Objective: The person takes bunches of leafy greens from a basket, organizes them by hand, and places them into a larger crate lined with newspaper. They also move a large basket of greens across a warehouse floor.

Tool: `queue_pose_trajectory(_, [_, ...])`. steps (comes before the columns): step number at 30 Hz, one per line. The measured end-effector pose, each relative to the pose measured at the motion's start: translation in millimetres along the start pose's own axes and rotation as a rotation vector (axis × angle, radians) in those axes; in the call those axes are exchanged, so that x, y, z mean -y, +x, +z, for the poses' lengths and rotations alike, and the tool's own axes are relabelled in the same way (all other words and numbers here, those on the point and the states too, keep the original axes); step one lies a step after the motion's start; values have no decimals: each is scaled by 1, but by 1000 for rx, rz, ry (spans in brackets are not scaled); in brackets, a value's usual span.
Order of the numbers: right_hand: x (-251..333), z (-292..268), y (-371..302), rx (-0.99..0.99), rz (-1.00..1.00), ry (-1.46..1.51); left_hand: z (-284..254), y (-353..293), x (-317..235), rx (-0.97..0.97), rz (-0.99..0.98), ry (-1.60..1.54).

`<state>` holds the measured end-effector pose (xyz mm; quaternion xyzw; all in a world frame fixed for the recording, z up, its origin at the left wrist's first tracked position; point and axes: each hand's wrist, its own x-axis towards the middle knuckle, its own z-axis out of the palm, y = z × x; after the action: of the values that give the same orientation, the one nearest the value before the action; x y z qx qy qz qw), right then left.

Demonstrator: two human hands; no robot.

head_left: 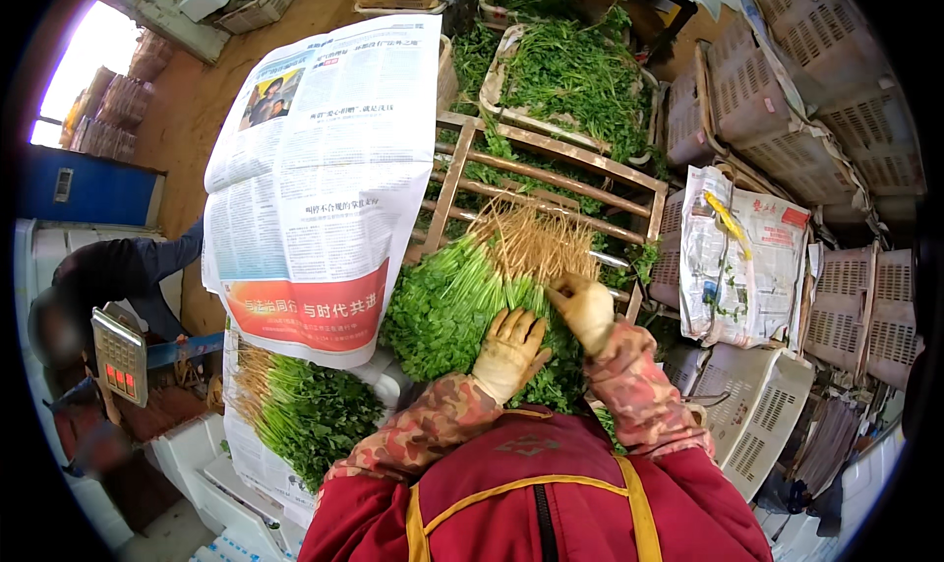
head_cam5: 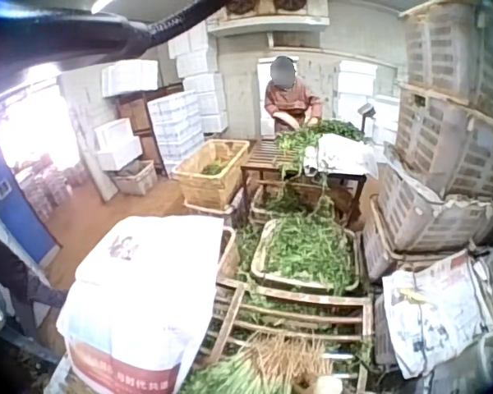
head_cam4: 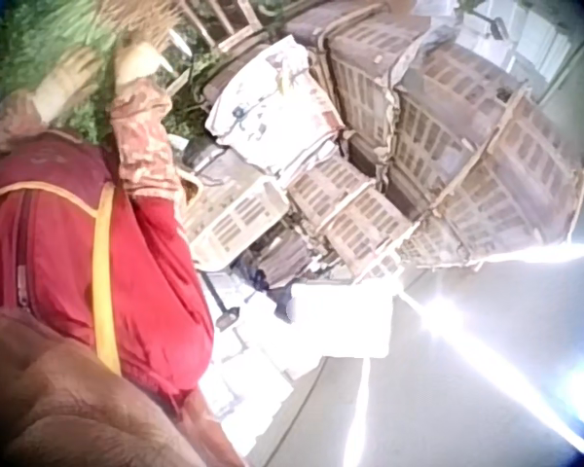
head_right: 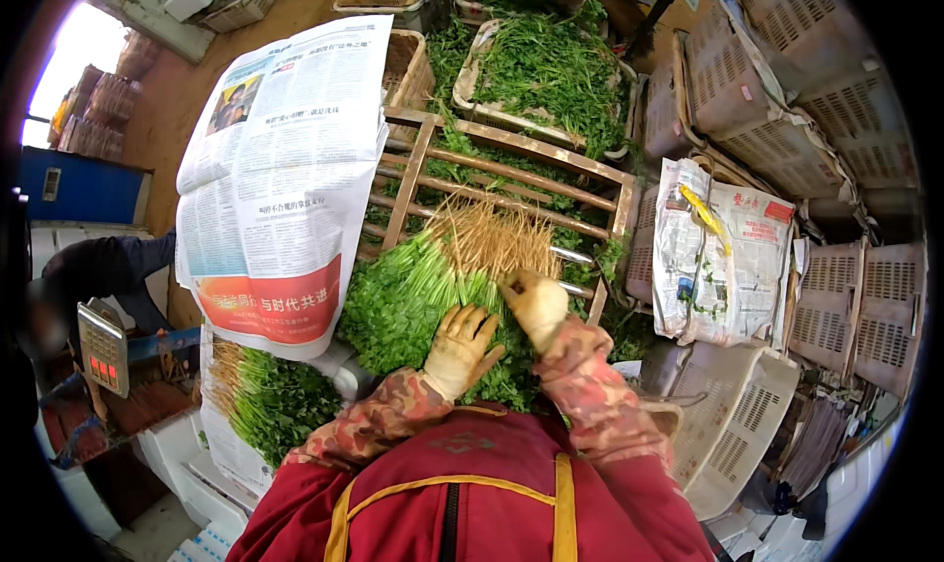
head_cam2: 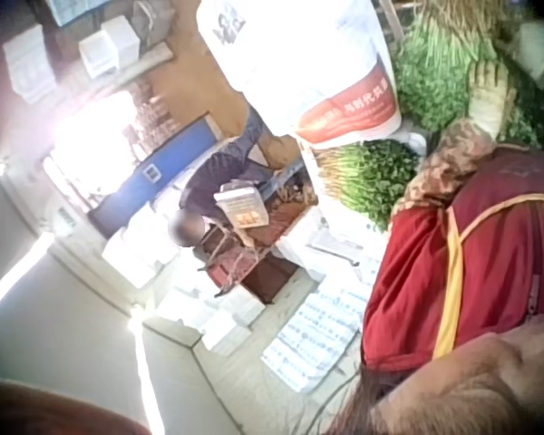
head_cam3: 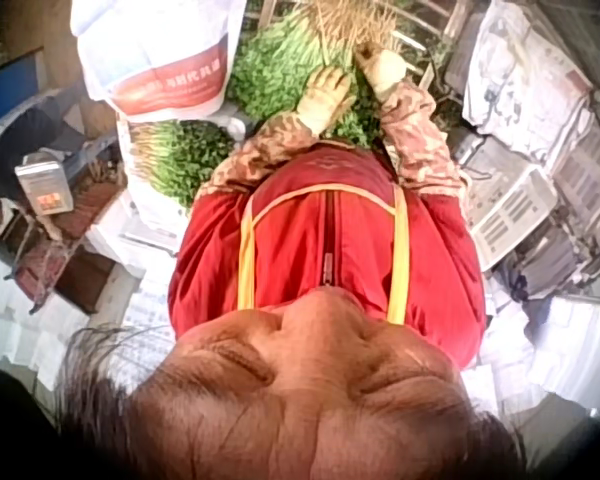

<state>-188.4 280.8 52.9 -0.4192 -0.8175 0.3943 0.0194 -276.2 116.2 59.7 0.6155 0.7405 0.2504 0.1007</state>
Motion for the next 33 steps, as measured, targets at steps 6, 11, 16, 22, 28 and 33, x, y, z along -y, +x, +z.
queue_pose_trajectory(6, [-31,-14,-62,277,85,546,-4,21,-7,95,-35,-168])
queue_pose_trajectory(11, [67,-145,-93,717,-118,699,17,19,-2,154,-7,-6])
queue_pose_trajectory(16, [14,-134,-43,-163,174,837,10,23,-3,137,36,-29])
queue_pose_trajectory(22, [-16,-16,-13,-147,60,-65,11,21,-2,92,31,-8])
queue_pose_trajectory(28, [9,-51,-44,551,128,415,20,16,7,73,27,-16])
queue_pose_trajectory(33, [9,-86,-52,384,151,663,16,15,3,90,11,-37])
